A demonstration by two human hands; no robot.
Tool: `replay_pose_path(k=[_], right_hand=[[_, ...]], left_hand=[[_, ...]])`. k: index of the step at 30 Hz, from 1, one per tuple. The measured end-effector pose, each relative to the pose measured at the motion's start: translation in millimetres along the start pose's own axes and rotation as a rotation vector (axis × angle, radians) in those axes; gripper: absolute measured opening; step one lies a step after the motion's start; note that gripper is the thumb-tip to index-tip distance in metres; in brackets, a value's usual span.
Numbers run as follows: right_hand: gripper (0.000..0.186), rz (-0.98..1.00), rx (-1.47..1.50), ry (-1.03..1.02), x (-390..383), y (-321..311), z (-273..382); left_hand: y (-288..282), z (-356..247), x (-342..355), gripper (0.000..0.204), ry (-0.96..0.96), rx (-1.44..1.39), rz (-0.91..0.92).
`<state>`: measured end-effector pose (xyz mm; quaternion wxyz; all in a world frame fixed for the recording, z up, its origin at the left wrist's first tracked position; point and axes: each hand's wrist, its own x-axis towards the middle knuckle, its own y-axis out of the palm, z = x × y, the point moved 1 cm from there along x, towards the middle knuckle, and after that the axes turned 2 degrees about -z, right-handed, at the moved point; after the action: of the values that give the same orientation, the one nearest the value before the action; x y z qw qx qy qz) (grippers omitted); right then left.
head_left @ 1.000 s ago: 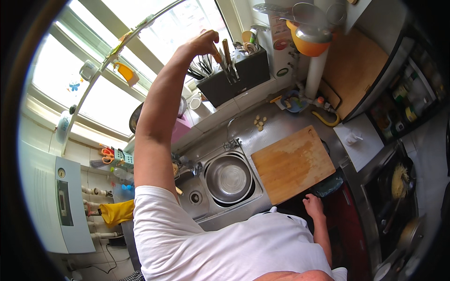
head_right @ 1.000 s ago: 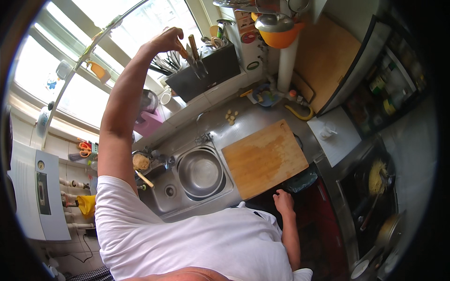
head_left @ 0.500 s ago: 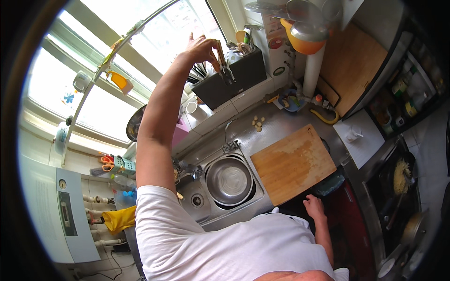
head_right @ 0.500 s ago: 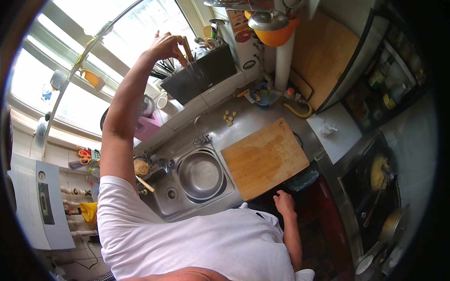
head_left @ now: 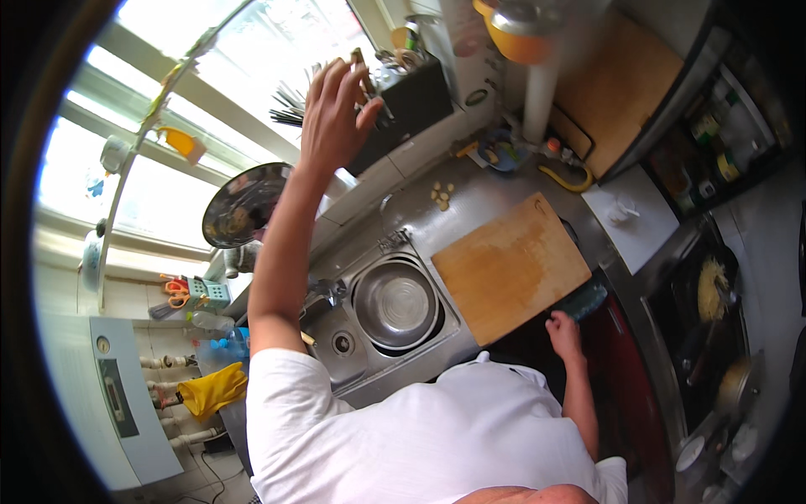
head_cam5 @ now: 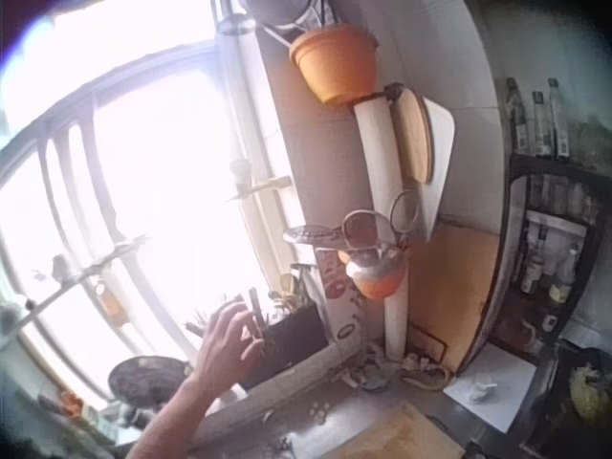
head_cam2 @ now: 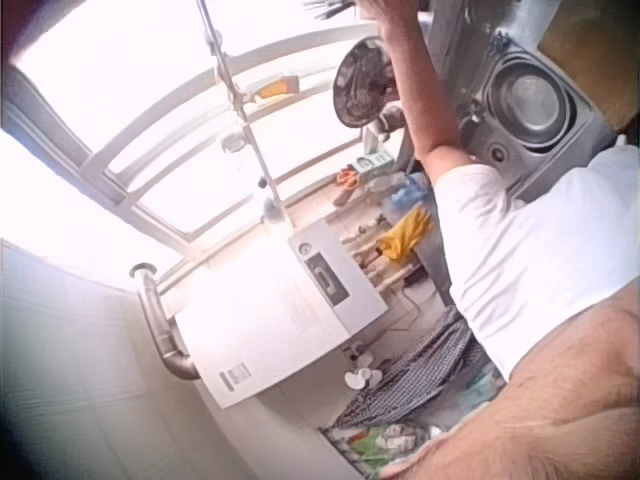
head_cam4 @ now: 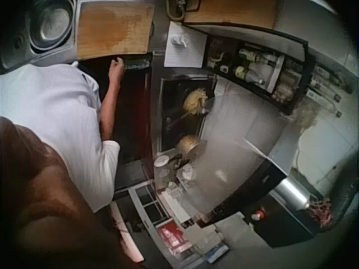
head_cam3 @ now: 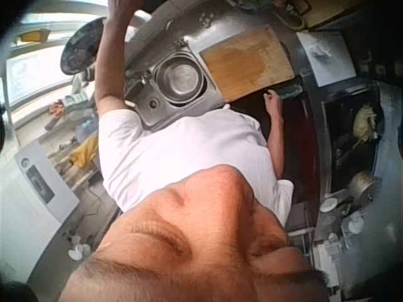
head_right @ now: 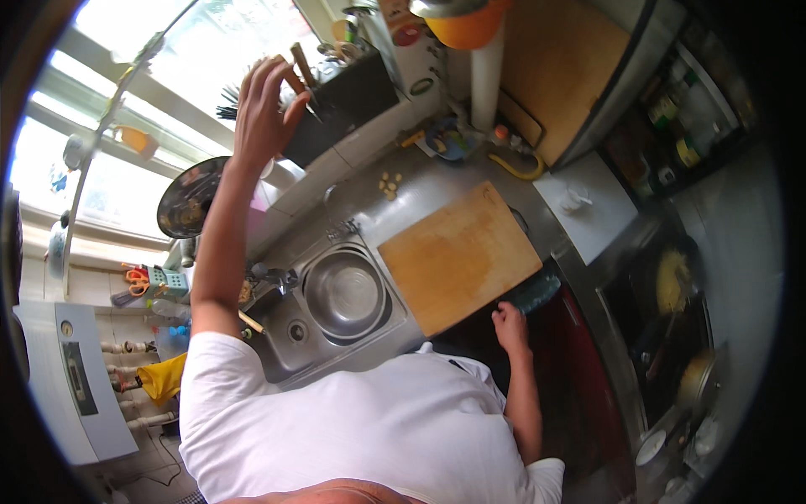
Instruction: The person cooks noodles in a pan on the stove, adding oil and seasoning from small containers. They stir the noodles with a spatula, then wash a knife and cutting board at the sink before returning to stir the noodles again.
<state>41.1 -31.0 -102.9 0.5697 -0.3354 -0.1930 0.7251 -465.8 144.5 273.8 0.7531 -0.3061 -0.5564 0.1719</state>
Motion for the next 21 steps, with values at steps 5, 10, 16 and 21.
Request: replay_pose_path(k=[5,10,16,21], right_hand=[[0.036,-0.295,-0.012,0.047,66.6,-13.4,-28.6],[0.039,-0.465,-0.095,0.049,132.4,-2.4,-82.2],[0.038,-0.277,0.295,0.271,171.5,-8.5,-88.8],[0.041,-0.101,0.263,0.447,169.4,-21.5,-83.8]], left_hand=[[-3.0,-168.4,-168.9,0.041,-0.583,-0.727,0.176],[59.9,-295.3,-378.0,0.051,-1.68,-1.124,0.657],[75.5,-352.8,-409.5,0.037,-2.1,-1.339,0.759],[77.6,-346.3,-403.1,0.034,-2.105,-1.325,0.698]])
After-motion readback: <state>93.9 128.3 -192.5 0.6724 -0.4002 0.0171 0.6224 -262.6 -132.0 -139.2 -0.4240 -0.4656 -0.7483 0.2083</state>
